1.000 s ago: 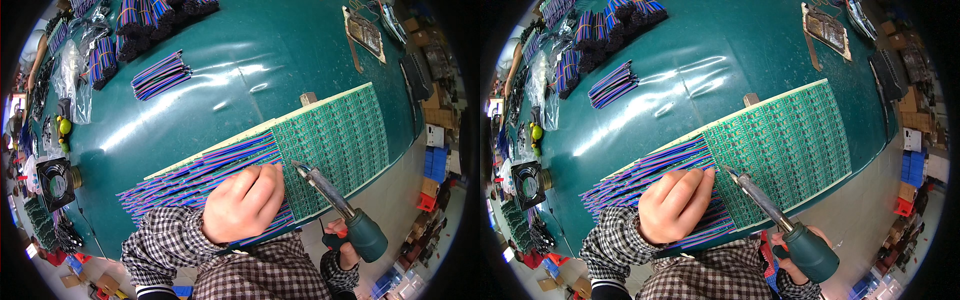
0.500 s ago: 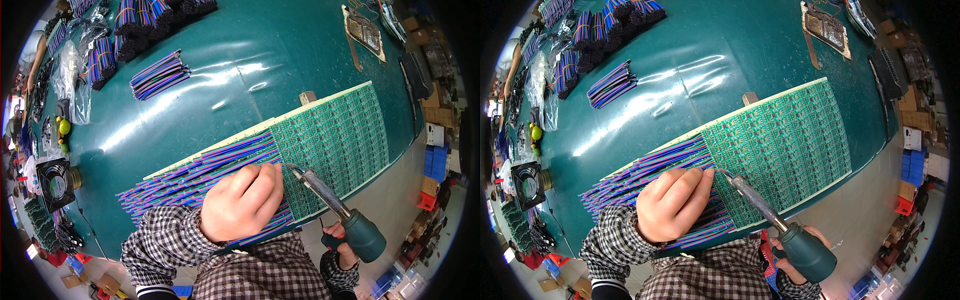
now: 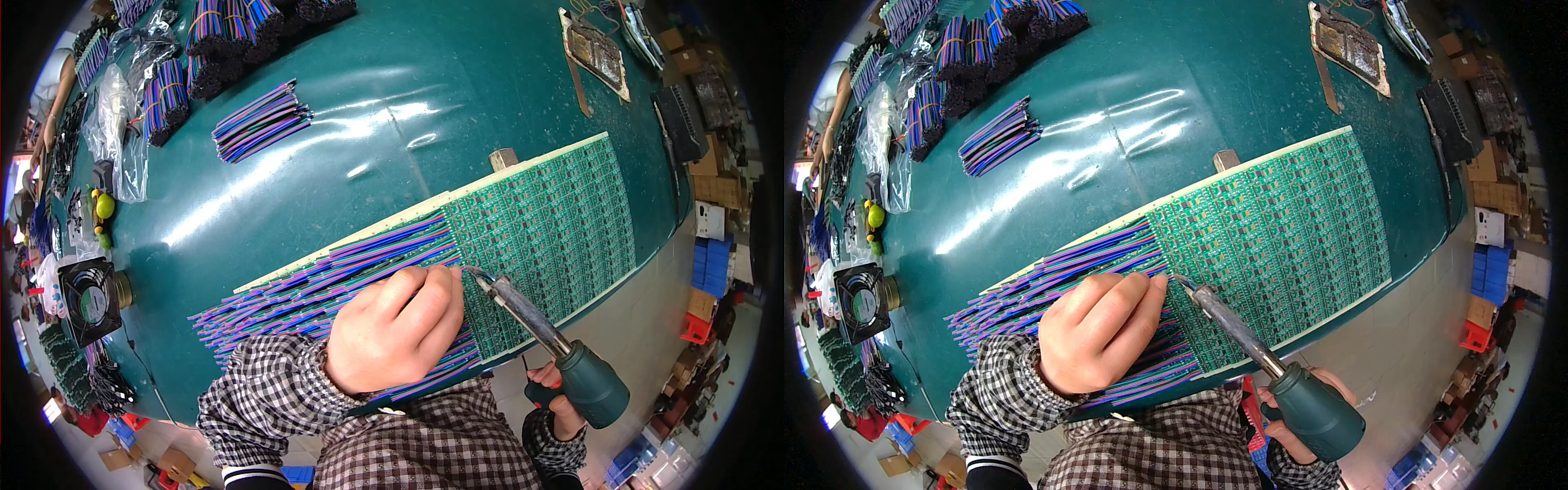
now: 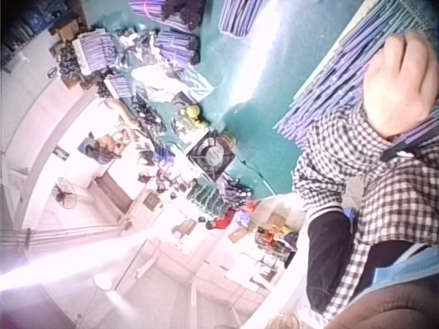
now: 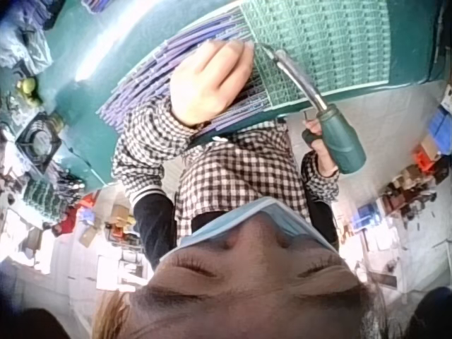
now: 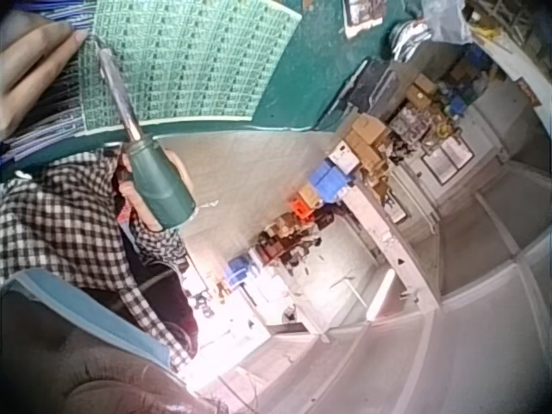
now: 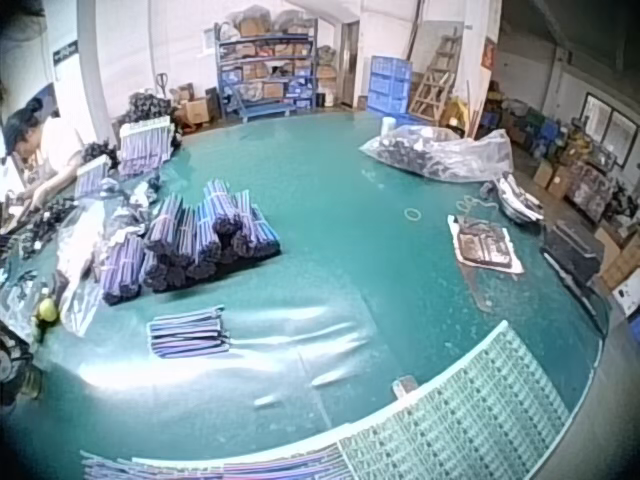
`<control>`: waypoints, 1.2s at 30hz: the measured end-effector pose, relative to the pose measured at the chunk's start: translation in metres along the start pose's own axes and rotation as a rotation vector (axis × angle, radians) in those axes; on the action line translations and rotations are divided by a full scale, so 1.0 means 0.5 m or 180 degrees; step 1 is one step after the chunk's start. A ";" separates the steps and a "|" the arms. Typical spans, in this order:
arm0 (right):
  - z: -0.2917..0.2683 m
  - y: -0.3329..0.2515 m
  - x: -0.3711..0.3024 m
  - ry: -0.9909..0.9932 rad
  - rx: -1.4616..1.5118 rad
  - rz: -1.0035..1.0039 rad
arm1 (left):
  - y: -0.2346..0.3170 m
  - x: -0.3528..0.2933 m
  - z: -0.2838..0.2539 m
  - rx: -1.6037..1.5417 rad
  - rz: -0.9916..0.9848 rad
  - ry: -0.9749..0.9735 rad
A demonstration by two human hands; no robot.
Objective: The person solders ribbon wires onto a circuit board by positioning the wires along the board by hand and attaching them with a soldering gun.
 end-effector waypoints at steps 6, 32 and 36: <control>0.006 -0.003 0.001 0.0135 0.0170 0.0102 | 0.001 0.000 -0.001 -0.0007 0.0039 0.0054; -0.001 0.008 -0.013 0.0159 0.0124 0.0145 | 0.005 -0.007 0.005 0.0159 0.0087 0.0092; 0.001 0.005 -0.011 0.0338 0.0398 0.0190 | 0.007 -0.008 0.005 0.0234 0.0141 0.0128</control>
Point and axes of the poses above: each hand's wrist, its own x-axis towards the middle knuckle, its own z-axis out of the palm, y = z × x, the point moved 5 cm from there along x, towards the middle knuckle, and after that the axes turned 4 degrees about -y, right-handed, at the moved point
